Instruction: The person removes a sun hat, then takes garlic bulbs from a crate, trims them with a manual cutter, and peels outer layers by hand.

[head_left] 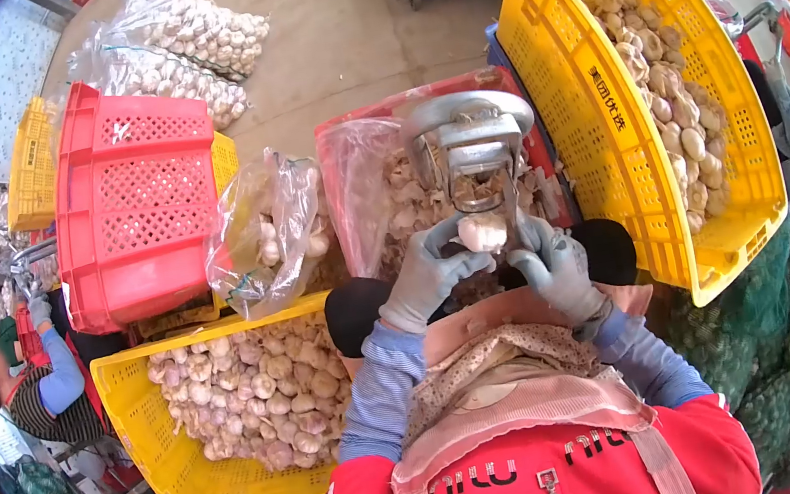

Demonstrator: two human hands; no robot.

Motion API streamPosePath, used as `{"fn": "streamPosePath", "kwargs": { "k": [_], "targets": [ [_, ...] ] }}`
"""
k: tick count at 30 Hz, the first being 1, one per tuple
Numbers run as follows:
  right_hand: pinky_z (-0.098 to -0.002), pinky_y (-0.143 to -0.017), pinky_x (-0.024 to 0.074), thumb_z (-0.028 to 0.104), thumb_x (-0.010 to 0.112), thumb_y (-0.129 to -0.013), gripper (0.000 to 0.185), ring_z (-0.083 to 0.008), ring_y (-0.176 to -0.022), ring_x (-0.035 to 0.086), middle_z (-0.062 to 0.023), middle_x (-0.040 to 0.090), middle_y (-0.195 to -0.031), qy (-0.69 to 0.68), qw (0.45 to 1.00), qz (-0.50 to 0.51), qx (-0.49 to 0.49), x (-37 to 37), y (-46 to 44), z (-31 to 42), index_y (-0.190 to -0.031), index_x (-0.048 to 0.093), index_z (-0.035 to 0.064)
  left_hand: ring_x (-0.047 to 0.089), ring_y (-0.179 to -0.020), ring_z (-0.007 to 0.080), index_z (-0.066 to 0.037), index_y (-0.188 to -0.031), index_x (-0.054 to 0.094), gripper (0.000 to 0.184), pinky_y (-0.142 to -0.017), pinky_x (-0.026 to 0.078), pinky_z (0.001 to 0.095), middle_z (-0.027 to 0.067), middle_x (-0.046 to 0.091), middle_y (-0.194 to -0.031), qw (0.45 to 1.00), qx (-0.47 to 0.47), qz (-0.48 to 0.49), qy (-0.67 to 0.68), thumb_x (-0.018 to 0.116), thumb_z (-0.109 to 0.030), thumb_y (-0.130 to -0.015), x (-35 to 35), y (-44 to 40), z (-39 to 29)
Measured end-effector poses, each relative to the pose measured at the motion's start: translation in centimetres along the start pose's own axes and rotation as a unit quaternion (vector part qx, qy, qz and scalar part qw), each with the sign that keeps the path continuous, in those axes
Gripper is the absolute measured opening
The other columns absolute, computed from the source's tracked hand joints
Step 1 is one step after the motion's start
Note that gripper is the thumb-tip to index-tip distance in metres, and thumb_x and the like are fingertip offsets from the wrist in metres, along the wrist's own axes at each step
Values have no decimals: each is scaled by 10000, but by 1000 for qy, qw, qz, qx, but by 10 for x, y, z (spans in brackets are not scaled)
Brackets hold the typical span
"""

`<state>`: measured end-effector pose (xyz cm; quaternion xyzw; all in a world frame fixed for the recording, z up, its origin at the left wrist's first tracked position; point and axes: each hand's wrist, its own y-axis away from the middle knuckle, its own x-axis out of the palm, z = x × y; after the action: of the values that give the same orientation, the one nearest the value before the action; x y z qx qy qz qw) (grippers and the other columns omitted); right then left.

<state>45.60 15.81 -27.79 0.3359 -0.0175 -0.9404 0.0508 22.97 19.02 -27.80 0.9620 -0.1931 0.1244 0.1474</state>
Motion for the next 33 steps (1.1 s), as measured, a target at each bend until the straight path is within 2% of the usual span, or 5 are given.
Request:
{"fn": "streamPosePath", "kwargs": {
  "k": [3, 11, 13, 22, 33],
  "targets": [
    [-399, -819, 590, 184, 809, -845, 559, -358, -926, 749, -192, 725, -1174, 64, 975, -136, -160, -19, 23, 20, -1354, 636, 31, 675, -935, 116, -3, -1301, 676, 393, -834, 555, 288, 30, 735, -1074, 998, -32, 9, 44, 755, -84, -925, 3, 17, -1],
    [-396, -841, 568, 263, 817, -827, 501, -358, -988, 727, -181, 736, -1102, -75, 993, 34, -84, -15, 45, 40, -1259, 685, 47, 672, -956, 110, 9, -1302, 650, 314, -839, 558, 270, 46, 718, -1082, 990, -81, 112, -23, 672, -89, -1004, 30, 57, 0],
    [-321, -851, 565, 113, 800, -833, 450, -162, -939, 715, -105, 750, -1026, -248, 967, 13, -54, -23, 47, 42, -1243, 682, -29, 690, -959, 133, 24, -1322, 634, 344, -845, 563, 284, 86, 730, -1103, 992, -23, 106, -66, 666, -125, -1014, 23, 77, -18],
    [-269, -930, 536, 51, 625, -1020, 463, -137, -1128, 669, -155, 691, -1336, -74, 889, -430, -138, -158, 0, 36, -1464, 542, -50, 704, -921, 181, 3, -1302, 688, 330, -829, 584, 288, 87, 731, -1095, 831, 78, -540, -107, 650, -174, -1026, -130, 214, 24],
    [-320, -893, 557, 14, 677, -949, 325, -184, -1003, 701, -136, 750, -1152, -13, 988, -98, -118, -10, 37, 35, -1271, 696, -20, 633, -1199, 409, -143, -1410, 629, 642, -981, 545, 462, 224, 635, -1345, 702, -190, -423, -541, 794, -337, -821, -148, 245, 139]
  ]
}}
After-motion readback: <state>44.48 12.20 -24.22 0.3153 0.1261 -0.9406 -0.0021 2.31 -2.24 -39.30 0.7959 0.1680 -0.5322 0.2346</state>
